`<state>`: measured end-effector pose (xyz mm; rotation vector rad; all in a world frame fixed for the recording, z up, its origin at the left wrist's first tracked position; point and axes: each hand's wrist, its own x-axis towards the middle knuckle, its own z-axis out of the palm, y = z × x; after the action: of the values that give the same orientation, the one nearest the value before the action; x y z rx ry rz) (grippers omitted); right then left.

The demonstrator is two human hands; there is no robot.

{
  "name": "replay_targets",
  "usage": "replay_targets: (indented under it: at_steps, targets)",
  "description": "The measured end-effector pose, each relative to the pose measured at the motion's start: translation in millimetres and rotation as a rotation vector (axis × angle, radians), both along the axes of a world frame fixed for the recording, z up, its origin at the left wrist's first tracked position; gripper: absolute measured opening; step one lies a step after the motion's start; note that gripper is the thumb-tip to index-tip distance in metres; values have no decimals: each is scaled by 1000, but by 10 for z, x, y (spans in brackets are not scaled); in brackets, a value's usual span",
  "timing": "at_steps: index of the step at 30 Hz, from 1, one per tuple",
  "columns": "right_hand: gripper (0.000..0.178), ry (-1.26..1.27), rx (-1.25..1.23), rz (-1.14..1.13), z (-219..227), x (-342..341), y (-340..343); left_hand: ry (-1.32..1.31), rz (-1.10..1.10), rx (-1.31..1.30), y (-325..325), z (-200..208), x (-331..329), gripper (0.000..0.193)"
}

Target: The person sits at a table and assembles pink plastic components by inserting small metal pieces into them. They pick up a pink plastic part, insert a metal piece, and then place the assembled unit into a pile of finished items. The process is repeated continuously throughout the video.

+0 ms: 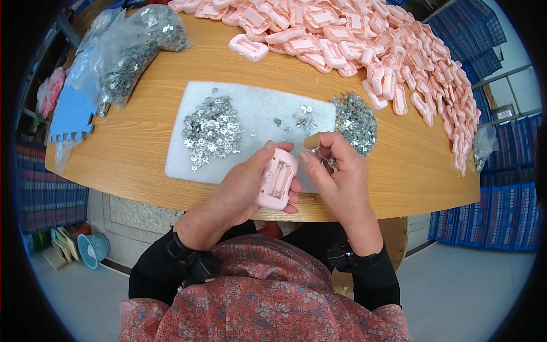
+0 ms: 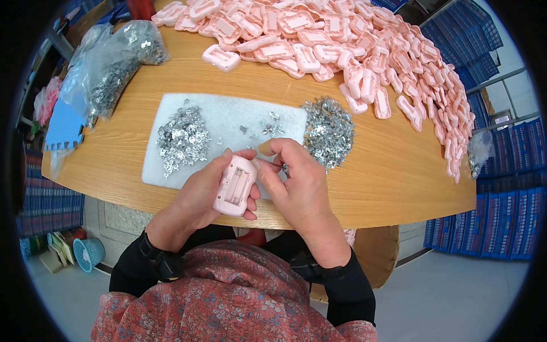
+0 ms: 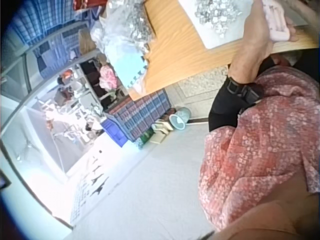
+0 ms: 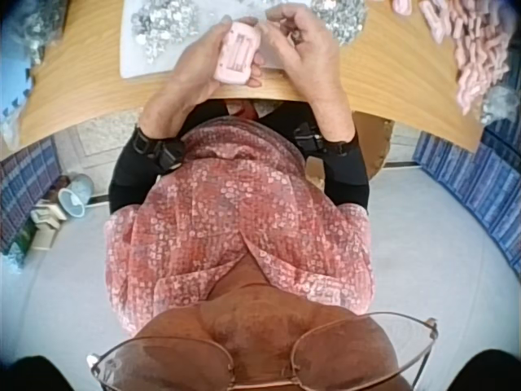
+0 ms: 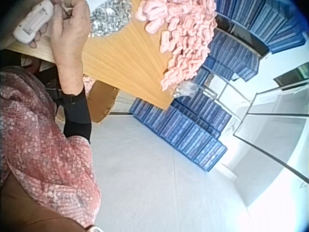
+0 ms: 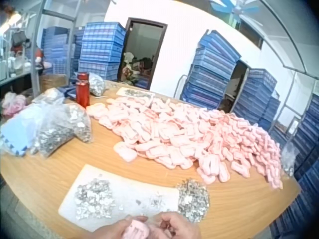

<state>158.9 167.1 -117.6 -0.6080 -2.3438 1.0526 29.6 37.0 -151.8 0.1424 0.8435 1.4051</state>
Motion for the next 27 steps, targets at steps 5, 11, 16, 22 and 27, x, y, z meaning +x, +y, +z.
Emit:
replay_targets:
  at_steps: [5,11,16,22,27]
  targets:
    - [29,25,207,159,71,2,-41,49,2,-7,36,88,40,56]
    - [26,72,226,160,-43,-18,-76,56,-16,3,42,61,74,53]
    - [24,73,184,124,-66,22,-92,55,-34,19,51,32,68,54]
    - [24,93,199,137,-28,20,-85,78,-35,18,56,22,89,55]
    - [26,19,179,98,-34,44,-74,128,20,16,46,7,85,57]
